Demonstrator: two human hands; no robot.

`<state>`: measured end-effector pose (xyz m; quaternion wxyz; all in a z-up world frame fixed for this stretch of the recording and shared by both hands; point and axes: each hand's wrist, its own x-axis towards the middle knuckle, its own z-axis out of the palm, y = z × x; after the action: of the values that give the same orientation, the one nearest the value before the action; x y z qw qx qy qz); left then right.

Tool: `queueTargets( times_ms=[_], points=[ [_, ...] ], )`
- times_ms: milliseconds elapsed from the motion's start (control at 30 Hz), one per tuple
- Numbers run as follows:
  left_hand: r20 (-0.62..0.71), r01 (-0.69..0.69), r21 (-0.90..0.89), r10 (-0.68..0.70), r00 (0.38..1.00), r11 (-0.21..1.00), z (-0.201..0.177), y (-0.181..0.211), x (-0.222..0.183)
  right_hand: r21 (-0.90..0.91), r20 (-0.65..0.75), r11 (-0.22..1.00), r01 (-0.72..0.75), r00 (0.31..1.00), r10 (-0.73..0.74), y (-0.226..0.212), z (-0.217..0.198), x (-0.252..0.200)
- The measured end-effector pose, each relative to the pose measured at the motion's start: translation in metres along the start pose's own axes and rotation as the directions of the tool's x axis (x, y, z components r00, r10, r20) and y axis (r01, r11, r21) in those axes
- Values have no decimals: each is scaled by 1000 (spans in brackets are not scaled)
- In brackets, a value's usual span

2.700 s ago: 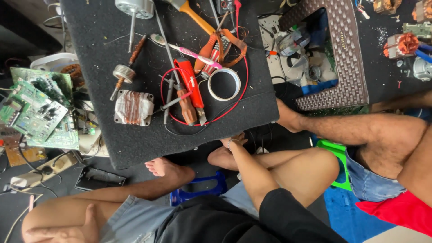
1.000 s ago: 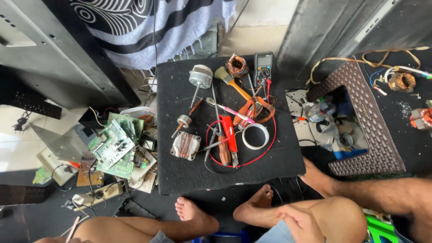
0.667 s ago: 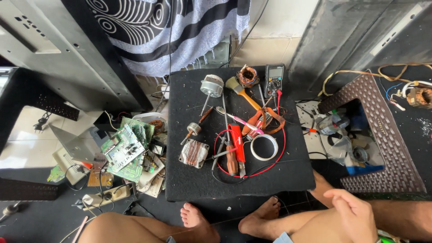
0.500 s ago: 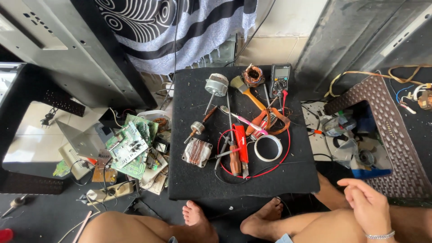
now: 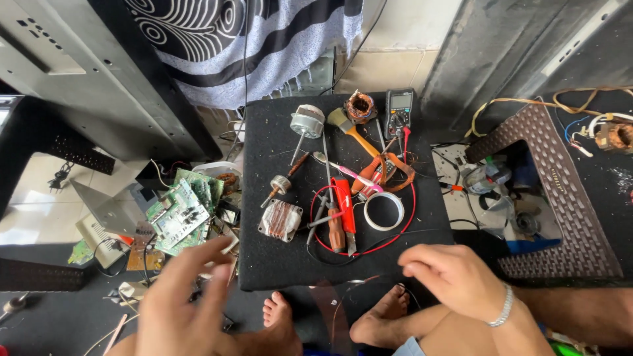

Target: The person sits on the floor at a low table repairing a small electric motor. They handle the copper-wound stator and rotor, wrap tape around the wound coil, and touch the motor terminals with multimeter probes to test it, picking up and turning the motor parts by hand.

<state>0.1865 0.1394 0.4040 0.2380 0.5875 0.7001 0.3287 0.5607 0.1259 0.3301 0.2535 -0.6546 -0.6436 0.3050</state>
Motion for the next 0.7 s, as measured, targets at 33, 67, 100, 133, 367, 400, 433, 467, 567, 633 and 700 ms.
queueTargets(
  times_ms=[33, 67, 100, 133, 367, 400, 433, 467, 567, 633, 700],
  points=[
    [161, -197, -98, 211, 964, 975, 13, 18, 3, -44, 55, 968, 248, 968, -245, -27, 2, 5],
    [295, -363, -222, 417, 860, 905, 25, 34, 5, -71, 121, 874, 480, 874, -470, -52, 7, 9],
    [298, -362, -224, 418, 858, 905, 35, 46, 10, -73, 121, 876, 477, 876, -467, -69, 10, 15],
    [383, -378, -357, 503, 775, 854, 45, 57, 10, -42, 145, 818, 574, 813, -563, -85, 13, 16],
    [557, 30, -369, 195, 807, 929, 80, 53, 19, 130, 31, 783, 608, 787, -616, -96, 43, 39],
    [581, 64, -360, 170, 796, 931, 85, 47, 18, 146, 50, 801, 581, 804, -592, -94, 47, 43],
    [492, -58, -330, 224, 842, 942, 89, 41, 17, -23, 6, 752, 659, 752, -659, -91, 50, 47],
    [383, -193, -286, 297, 875, 939, 93, 37, 21, -202, -21, 662, 722, 672, -740, -90, 52, 58],
    [363, -120, -334, 245, 899, 935, 110, 20, 25, 25, 49, 741, 671, 739, -672, -88, 46, 71],
    [358, -133, -370, 273, 893, 920, 116, 14, 31, 13, 93, 744, 668, 740, -666, -86, 44, 81],
    [360, -136, -406, 295, 885, 904, 119, 7, 30, 3, 144, 752, 659, 744, -652, -84, 44, 86]
  ],
)
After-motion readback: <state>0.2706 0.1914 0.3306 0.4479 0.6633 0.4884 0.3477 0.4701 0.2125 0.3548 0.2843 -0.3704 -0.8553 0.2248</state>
